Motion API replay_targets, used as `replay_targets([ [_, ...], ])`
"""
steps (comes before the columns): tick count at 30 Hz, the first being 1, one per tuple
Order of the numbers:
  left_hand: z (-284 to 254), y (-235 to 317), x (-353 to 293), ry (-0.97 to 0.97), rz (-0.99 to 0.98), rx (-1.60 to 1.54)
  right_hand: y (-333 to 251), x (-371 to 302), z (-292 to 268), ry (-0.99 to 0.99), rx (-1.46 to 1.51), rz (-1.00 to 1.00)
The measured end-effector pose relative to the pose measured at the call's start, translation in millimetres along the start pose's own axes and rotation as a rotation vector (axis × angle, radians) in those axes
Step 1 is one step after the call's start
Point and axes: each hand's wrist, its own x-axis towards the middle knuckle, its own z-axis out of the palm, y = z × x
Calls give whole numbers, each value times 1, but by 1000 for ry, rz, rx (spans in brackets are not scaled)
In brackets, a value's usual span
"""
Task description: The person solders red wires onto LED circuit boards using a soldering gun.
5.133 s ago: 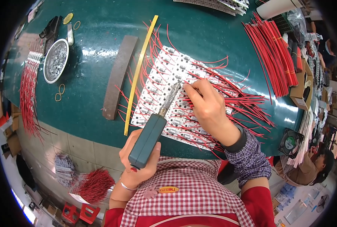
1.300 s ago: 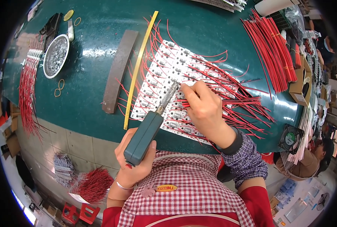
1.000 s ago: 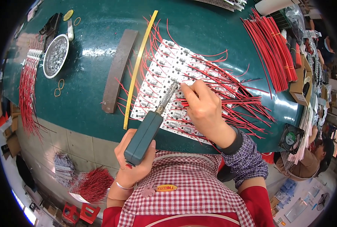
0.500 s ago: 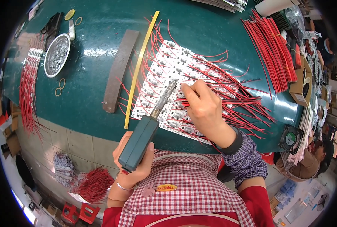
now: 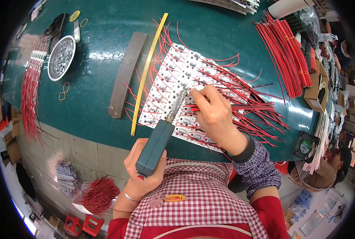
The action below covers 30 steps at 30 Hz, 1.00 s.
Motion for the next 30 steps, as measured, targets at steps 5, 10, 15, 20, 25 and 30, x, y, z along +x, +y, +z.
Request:
replay_targets([
  [5,-3,4,0,-22,-17,-3,0,0,1,19,29,-4],
  [10,-2,8,3,-2,-13,-21,2,0,1,17,39,-5],
  [15,-6,6,2,-57,4,-5,0,1,1,13,29,-6],
  [20,-9,-1,-2,-65,24,70,1,0,2,8,16,-13],
  [25,-12,-9,-18,42,34,87,1,0,1,11,-3,-27],
  [30,-12,-12,-13,98,89,46,2,0,2,16,27,9],
])
